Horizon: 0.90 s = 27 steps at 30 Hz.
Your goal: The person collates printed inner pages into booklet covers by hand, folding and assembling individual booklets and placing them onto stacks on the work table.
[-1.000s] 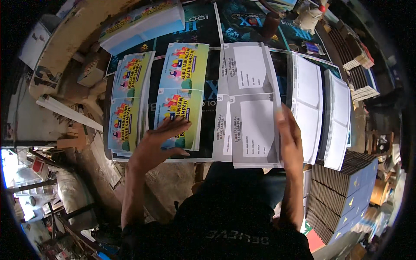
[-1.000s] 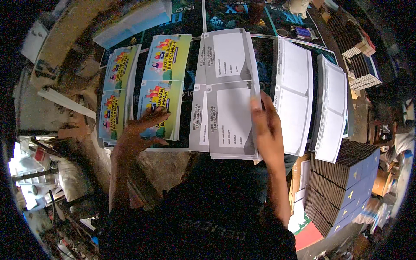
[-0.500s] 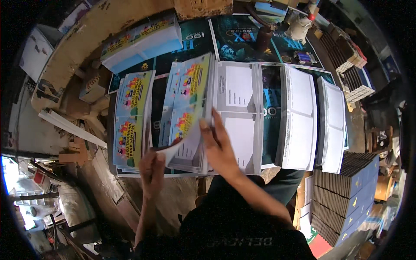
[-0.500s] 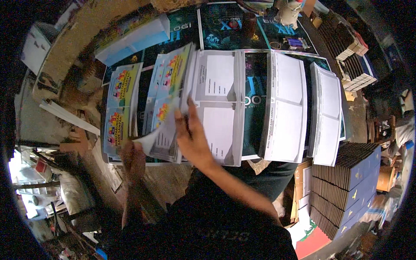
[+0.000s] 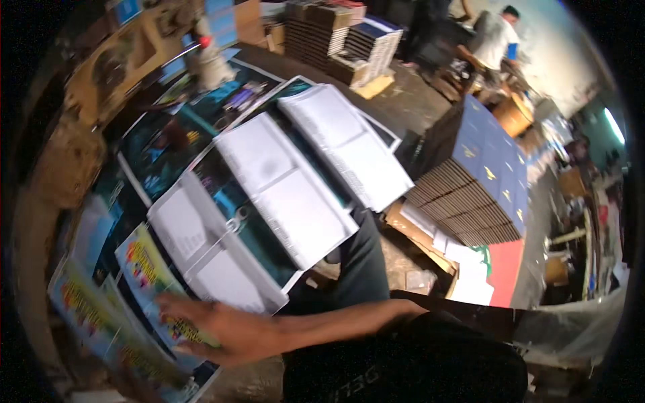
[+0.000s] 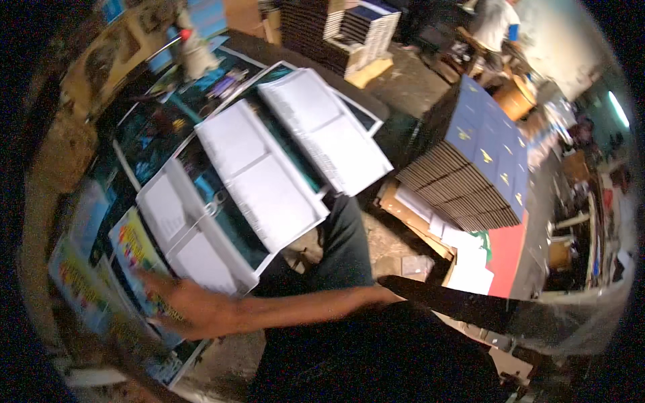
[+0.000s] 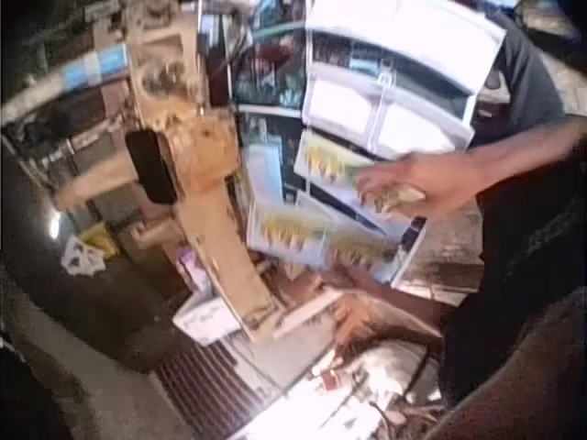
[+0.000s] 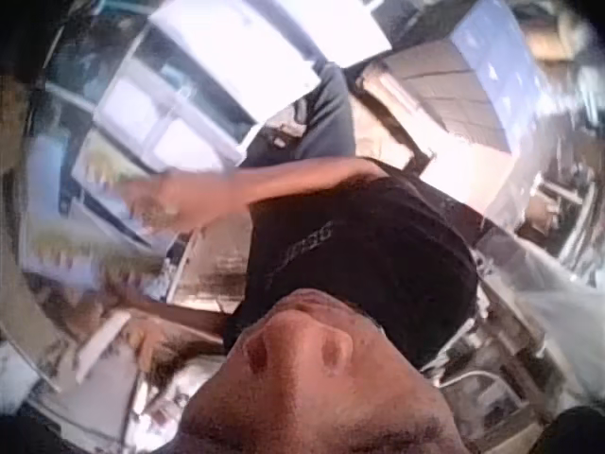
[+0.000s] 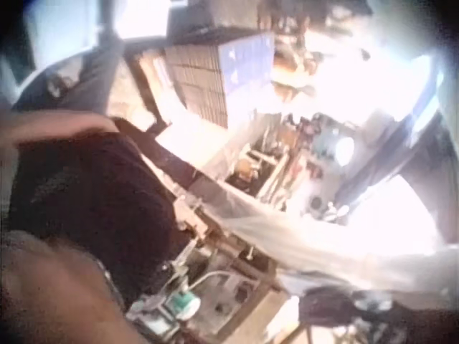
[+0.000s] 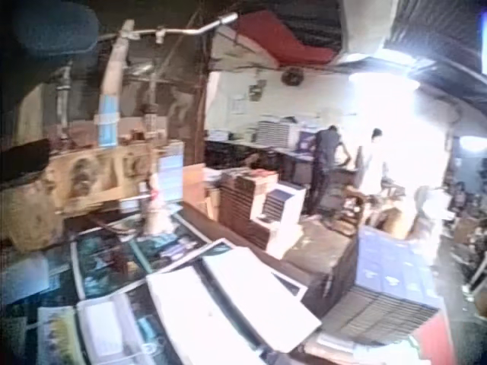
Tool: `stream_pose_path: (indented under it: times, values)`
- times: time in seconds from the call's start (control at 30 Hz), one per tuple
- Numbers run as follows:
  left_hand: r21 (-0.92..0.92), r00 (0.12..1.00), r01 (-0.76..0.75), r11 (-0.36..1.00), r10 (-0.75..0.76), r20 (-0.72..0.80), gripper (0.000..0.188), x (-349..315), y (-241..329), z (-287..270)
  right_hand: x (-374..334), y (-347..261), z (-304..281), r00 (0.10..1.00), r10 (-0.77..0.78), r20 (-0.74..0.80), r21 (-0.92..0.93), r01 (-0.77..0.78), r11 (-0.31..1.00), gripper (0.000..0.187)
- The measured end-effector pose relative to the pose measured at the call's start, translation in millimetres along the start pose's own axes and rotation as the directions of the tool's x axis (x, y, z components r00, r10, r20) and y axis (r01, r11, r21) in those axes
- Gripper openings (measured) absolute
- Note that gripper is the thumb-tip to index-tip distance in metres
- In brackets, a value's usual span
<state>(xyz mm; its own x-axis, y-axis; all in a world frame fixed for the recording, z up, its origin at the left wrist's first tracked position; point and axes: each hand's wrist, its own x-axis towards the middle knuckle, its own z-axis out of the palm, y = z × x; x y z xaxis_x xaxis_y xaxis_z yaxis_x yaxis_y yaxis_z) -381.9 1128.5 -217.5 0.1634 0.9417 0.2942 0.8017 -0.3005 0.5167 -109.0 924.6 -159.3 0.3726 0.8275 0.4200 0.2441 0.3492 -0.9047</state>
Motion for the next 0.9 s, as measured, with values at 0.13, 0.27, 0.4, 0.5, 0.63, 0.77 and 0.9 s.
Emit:
stream_pose_path:
  times: [0.13, 0.27, 0.4, 0.5, 0.63, 0.77, 0.9]
  values:
    - [0.165, 0.997, -0.077, 0.983, 0.074, 0.025, 0.063, 23, -4, 14, -15, 12, -123, 0.919, 0.010, -0.395, -0.274, -0.128, 0.953, 0.073]
    - [0.365, 0.996, -0.081, 0.927, 0.083, 0.009, 0.079, 33, -18, 9, -65, 25, -251, 0.791, -0.237, -0.563, -0.746, -0.364, 0.557, 0.084]
    - [0.397, 0.987, -0.159, 0.904, 0.157, 0.038, 0.079, 35, 13, 3, -134, 39, -326, 0.748, -0.111, -0.654, -0.755, -0.638, 0.148, 0.074]
    - [0.274, 0.809, -0.507, 0.817, 0.561, -0.176, 0.048, 7, 125, 17, -141, 34, -326, 0.782, -0.162, -0.602, -0.797, -0.574, 0.188, 0.055]
    - [-0.192, 0.555, -0.827, 0.528, 0.820, -0.137, 0.021, -74, 299, 80, -135, -2, -303, 0.665, -0.214, -0.716, -0.698, -0.686, 0.206, 0.024]
    - [-0.673, 0.302, -0.605, 0.424, 0.905, 0.299, 0.034, -142, 367, 118, -136, -12, -303, 0.550, 0.125, -0.826, -0.377, -0.703, 0.604, 0.026]
    - [-0.591, 0.220, -0.627, 0.507, 0.843, 0.490, 0.035, -146, 369, 129, -171, -23, -308, 0.615, 0.262, -0.743, -0.101, -0.490, 0.866, 0.028]
